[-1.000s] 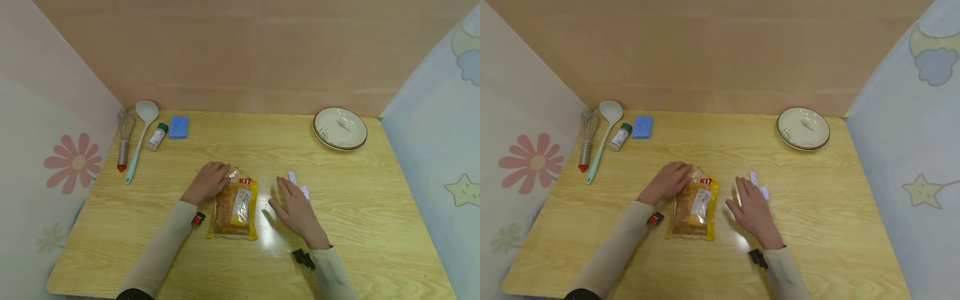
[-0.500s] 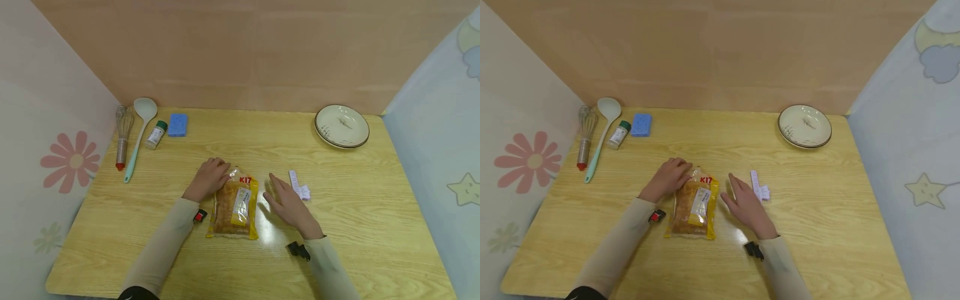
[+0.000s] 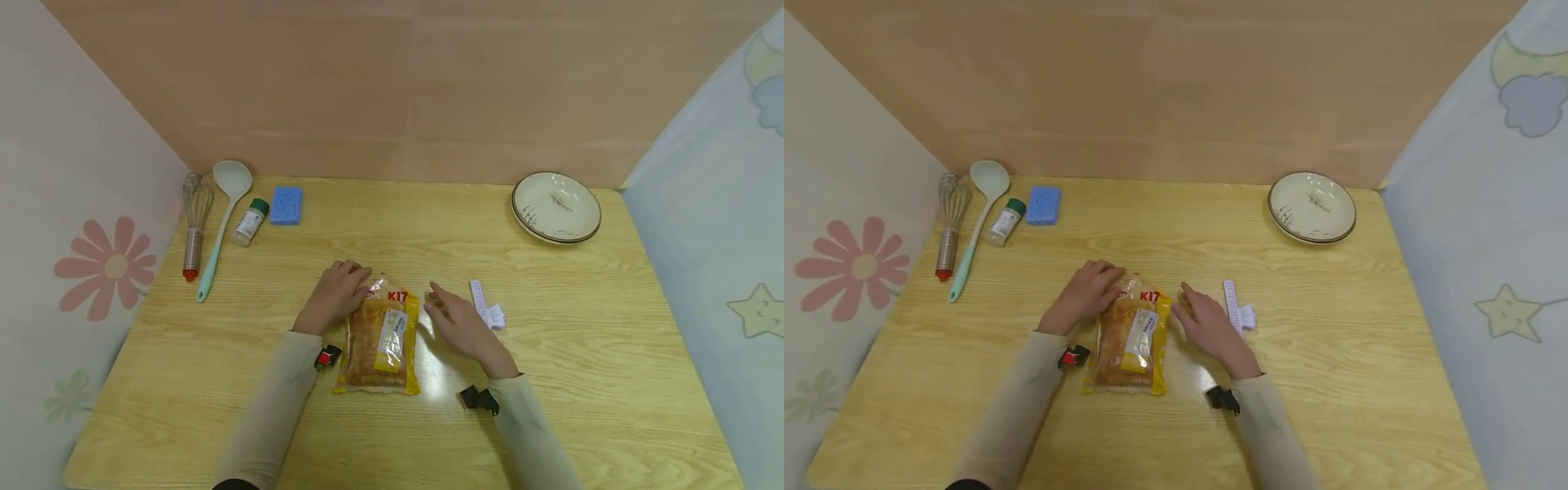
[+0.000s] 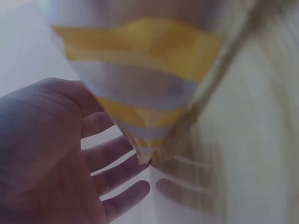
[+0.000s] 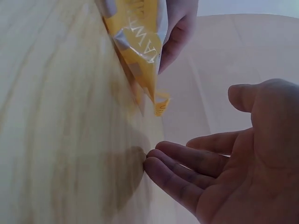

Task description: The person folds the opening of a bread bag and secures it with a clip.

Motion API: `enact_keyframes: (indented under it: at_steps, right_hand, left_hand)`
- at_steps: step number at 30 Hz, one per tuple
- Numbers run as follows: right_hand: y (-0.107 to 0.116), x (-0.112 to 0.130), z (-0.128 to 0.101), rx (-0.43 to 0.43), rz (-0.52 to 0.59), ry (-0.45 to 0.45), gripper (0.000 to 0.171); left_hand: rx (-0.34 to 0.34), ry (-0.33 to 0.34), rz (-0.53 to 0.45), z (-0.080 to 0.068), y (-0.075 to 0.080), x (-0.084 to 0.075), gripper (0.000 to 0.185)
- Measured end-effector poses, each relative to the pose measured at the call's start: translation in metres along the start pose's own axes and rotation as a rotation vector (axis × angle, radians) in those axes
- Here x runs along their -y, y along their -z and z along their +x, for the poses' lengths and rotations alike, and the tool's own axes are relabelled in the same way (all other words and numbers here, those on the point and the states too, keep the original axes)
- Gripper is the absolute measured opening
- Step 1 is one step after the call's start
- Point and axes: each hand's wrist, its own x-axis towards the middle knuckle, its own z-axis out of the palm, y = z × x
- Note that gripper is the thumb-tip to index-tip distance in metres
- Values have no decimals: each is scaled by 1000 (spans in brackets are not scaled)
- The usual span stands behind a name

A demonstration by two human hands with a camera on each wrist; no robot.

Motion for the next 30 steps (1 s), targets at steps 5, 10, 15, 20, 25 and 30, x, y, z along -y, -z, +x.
enact_keyframes:
  at_steps: [5, 10, 15, 20, 25, 30]
  right_hand:
    - [3, -1, 7, 13, -21, 4, 54]
    - [4, -2, 13, 24, -30, -12, 52]
    - [5, -2, 19, 39, -15, -2, 47]
    - [4, -2, 23, 42, -3, 12, 42]
    - [3, -2, 25, 53, 6, 19, 40]
    - [-1, -3, 27, 63, -2, 20, 39]
  left_hand:
    - [31, 59, -69, -1, 3, -1, 42]
    - [49, 72, -95, -2, 6, -3, 42]
    - [46, 61, -101, 1, 7, -3, 42]
    - [7, 52, -98, 4, 5, -2, 38]
    - [-12, 62, -99, 5, 4, -2, 36]
    - [-11, 73, -115, 4, 1, -1, 37]
